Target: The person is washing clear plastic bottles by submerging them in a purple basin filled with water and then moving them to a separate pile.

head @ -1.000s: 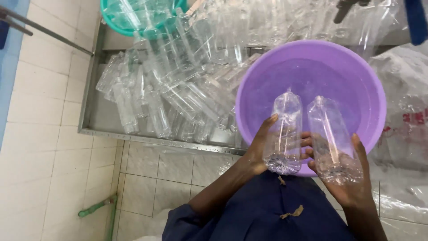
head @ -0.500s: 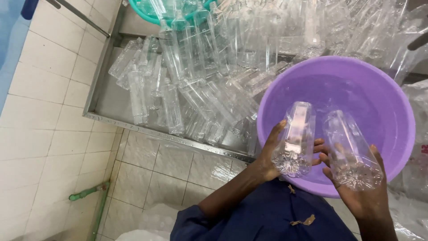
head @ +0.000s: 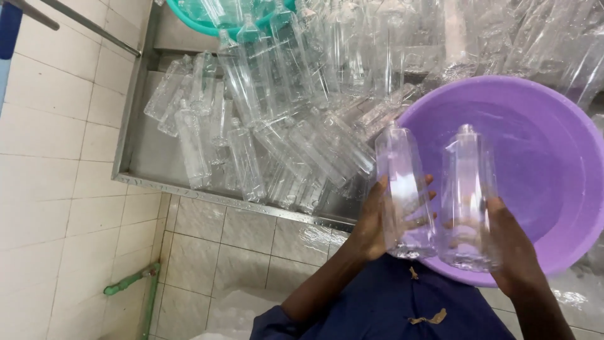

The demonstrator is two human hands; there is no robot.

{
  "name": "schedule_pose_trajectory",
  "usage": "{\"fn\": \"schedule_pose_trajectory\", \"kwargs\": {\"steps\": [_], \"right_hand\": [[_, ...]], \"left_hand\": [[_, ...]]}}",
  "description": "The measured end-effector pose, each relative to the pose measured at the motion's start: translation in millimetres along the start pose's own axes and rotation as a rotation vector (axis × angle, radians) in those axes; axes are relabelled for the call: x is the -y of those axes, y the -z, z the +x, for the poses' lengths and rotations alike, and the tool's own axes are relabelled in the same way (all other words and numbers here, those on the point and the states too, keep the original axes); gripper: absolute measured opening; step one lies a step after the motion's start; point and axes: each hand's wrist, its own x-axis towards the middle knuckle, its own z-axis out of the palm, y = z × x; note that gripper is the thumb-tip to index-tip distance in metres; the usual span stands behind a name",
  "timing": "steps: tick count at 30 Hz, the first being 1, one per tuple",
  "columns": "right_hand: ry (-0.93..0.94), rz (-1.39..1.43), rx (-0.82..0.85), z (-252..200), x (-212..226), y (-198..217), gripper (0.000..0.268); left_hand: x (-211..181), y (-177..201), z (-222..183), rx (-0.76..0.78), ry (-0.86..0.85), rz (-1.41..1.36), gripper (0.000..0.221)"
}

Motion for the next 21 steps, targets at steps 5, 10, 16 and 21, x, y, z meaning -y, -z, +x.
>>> {"fn": "schedule_pose_trajectory", "kwargs": {"steps": [5, 10, 16, 21], "right_hand": [[-0.787, 0.012, 0.058, 82, 41, -28, 0.106], [-0.405, -0.082, 0.192, 112, 33, -61, 0.087], [-0.012, -0.030, -0.039, 94, 9, -61, 0.071], [-0.208, -0.285, -0.235, -34, -106, -65, 0.059]], "left_hand": [[-11, 50, 19, 0.140, -0.193, -0.054, 0.116], [-70, 64, 20, 0.319, -0.368, -0.036, 0.110], [-208, 72, 14, 0.348, -0.690, -0.003, 0.102], [-385, 81, 53, 0.054, -1.030, 0.233, 0.083]]}}
